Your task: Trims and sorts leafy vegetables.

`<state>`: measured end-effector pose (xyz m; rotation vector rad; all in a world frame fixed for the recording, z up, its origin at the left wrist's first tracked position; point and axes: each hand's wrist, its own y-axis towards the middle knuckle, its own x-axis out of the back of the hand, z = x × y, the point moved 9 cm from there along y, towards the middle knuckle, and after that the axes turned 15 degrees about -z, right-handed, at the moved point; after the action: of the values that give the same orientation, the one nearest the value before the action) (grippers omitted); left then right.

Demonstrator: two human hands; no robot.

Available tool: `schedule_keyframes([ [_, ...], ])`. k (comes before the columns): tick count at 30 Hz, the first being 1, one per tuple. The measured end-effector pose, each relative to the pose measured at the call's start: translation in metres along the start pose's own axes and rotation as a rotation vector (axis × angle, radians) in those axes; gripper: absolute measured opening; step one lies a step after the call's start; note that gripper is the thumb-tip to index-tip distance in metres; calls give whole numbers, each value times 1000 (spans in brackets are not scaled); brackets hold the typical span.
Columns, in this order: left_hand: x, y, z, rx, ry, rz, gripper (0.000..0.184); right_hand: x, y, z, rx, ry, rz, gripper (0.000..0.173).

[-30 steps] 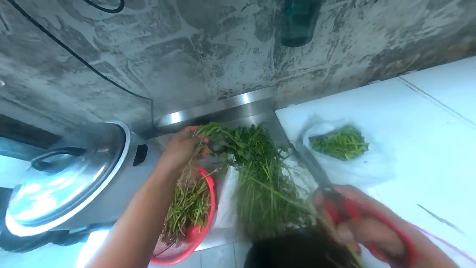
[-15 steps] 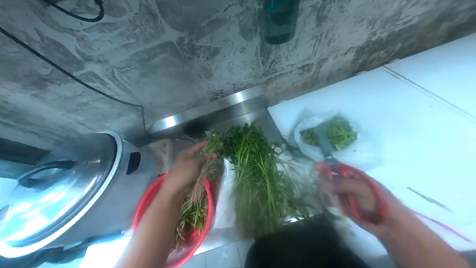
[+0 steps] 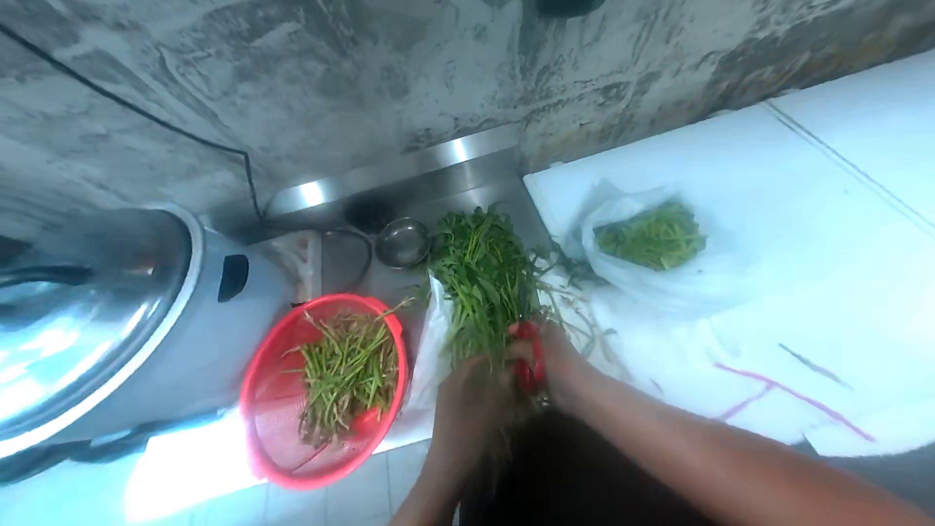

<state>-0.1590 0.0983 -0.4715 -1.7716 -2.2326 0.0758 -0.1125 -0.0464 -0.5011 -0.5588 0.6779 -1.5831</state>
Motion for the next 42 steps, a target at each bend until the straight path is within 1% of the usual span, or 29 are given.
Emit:
schedule_keyframes([
  [2, 2, 2, 3, 5, 72, -8, 34, -7, 0, -2, -5, -10, 22, 32],
  [6, 9, 8, 4, 43, 185, -44, 28, -11, 1, -4, -10, -38, 69, 33],
  [9, 24, 23, -23, -8, 350, -32, 27, 0, 2, -4, -18, 41, 104, 34],
  [11, 40, 38, -54, -47, 501, -32, 26, 14, 3, -4, -34, 98, 99, 30],
  [13, 53, 53, -98, -123, 583, -47, 24, 28, 2, -8, -60, 135, 76, 28],
  [15, 55, 62, -150, -190, 638, -28, 23, 39, -1, -12, -105, 190, 86, 32],
  [17, 47, 67, -202, -246, 690, 7, 24, 49, -8, -13, -123, 228, 140, 38],
  [19, 32, 66, -251, -334, 750, 68, 23, 59, -20, -8, -85, 218, 213, 42],
  [22, -2, 58, -318, -462, 804, 216, 20, 78, -36, -3, 48, 166, 338, 48],
  [23, -15, 53, -338, -482, 804, 245, 20, 85, -38, -2, 96, 161, 365, 50],
  [25, -42, 41, -373, -518, 772, 242, 24, 101, -45, 1, 184, 159, 387, 54],
  [27, -69, 29, -403, -561, 725, 205, 25, 116, -50, 0, 222, 190, 398, 56],
  [29, -96, 22, -425, -629, 660, 183, 25, 128, -53, -2, 243, 243, 417, 61],
  [31, -123, 19, -437, -679, 650, 209, 23, 138, -55, -2, 278, 270, 432, 69],
  [34, -166, 21, -433, -739, 723, 353, 22, 152, -58, 0, 308, 345, 441, 75],
  [36, -194, 23, -416, -747, 775, 414, 21, 161, -59, 1, 321, 447, 448, 73],
  [39, -223, 37, -381, -706, 904, 500, 19, 167, -53, 3, 297, 616, 494, 70],
  [40, -230, 41, -370, -690, 949, 533, 19, 167, -49, 2, 273, 653, 513, 72],
  [42, -238, 46, -352, -685, 1047, 594, 19, 165, -41, 0, 213, 637, 545, 79],
])
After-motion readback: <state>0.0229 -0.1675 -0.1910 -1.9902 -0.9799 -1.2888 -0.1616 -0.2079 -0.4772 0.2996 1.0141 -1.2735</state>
